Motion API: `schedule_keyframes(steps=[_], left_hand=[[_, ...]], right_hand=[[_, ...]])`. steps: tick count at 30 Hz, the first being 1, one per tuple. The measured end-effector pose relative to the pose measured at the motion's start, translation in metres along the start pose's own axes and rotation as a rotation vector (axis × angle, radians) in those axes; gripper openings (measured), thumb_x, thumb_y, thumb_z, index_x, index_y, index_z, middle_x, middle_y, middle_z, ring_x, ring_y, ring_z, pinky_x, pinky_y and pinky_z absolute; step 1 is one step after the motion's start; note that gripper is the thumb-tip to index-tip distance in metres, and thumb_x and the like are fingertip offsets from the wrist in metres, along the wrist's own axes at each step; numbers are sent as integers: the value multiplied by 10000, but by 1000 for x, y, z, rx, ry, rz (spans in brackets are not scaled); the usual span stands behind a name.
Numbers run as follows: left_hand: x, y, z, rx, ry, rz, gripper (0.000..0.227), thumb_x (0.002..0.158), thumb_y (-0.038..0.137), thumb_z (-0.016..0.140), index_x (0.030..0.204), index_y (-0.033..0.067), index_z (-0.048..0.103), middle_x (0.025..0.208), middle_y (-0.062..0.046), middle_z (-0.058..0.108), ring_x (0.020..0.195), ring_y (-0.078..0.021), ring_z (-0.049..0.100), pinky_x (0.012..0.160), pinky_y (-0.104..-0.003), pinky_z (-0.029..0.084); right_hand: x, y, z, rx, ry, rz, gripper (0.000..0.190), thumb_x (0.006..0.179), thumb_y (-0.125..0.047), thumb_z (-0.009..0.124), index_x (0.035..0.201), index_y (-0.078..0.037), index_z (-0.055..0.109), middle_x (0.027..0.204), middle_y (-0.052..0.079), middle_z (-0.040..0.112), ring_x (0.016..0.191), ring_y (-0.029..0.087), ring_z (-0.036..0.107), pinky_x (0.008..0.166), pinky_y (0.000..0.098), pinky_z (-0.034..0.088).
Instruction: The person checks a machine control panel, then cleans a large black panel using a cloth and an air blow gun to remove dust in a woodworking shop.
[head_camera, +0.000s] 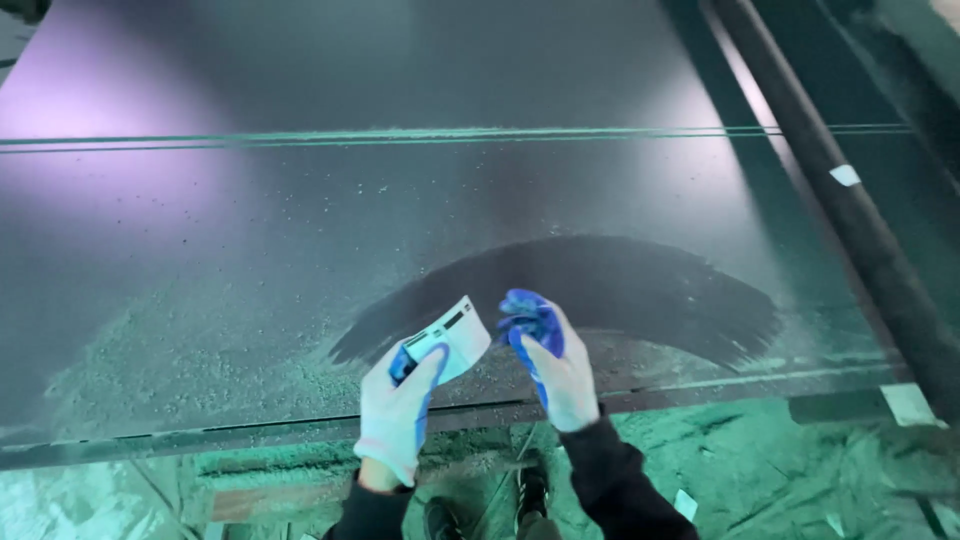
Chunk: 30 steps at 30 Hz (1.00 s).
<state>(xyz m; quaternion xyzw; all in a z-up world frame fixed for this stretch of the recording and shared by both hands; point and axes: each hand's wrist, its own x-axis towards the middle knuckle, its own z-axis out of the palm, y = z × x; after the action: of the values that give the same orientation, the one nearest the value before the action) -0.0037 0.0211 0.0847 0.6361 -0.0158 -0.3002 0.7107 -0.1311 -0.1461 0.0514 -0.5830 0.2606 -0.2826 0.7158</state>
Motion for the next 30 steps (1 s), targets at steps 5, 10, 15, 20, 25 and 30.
schedule_keyframes(steps=[5,10,15,20,25,30], left_hand=[[-14,-12,5,191,-160,99,282,982,185,878,1232,70,941,1075,-33,937,969,-122,748,895,-308,616],[-22,-18,-3,-65,-359,150,286,1019,122,881,1268,-18,902,1054,-97,889,927,-154,714,857,-325,616],[-25,-13,-19,-5,-400,158,230,1020,120,888,1212,-3,915,1060,-86,907,933,-144,735,845,-320,622],[-24,-13,-37,50,-386,199,250,1030,168,895,1220,11,932,964,-30,856,830,-108,629,762,-294,544],[-28,-12,-49,-107,-483,186,319,1057,145,835,1325,-24,881,1209,-124,915,1072,-173,797,977,-354,685],[-40,5,-61,-163,-496,90,407,1056,129,808,1423,-41,851,1282,-182,910,1143,-257,842,1028,-423,728]], right_hand=[[-58,-51,9,-459,98,-292,661,930,-150,826,1575,-85,696,1529,99,743,1306,215,793,1166,386,635],[-88,-63,31,-500,272,-166,639,917,-101,879,1542,-139,746,1446,47,815,1256,190,831,1144,346,658],[-92,-71,38,11,208,177,360,1026,-72,786,1360,51,840,1129,209,892,859,295,791,806,401,648],[-90,-53,38,56,86,166,199,1071,-63,803,1154,111,851,822,208,786,665,290,706,669,403,571],[-87,-43,47,93,-34,259,339,1085,-141,780,1319,99,834,996,216,828,679,303,712,656,453,630],[-95,-48,64,23,-75,241,317,1104,-151,766,1286,89,865,921,186,809,689,281,711,692,414,623]])
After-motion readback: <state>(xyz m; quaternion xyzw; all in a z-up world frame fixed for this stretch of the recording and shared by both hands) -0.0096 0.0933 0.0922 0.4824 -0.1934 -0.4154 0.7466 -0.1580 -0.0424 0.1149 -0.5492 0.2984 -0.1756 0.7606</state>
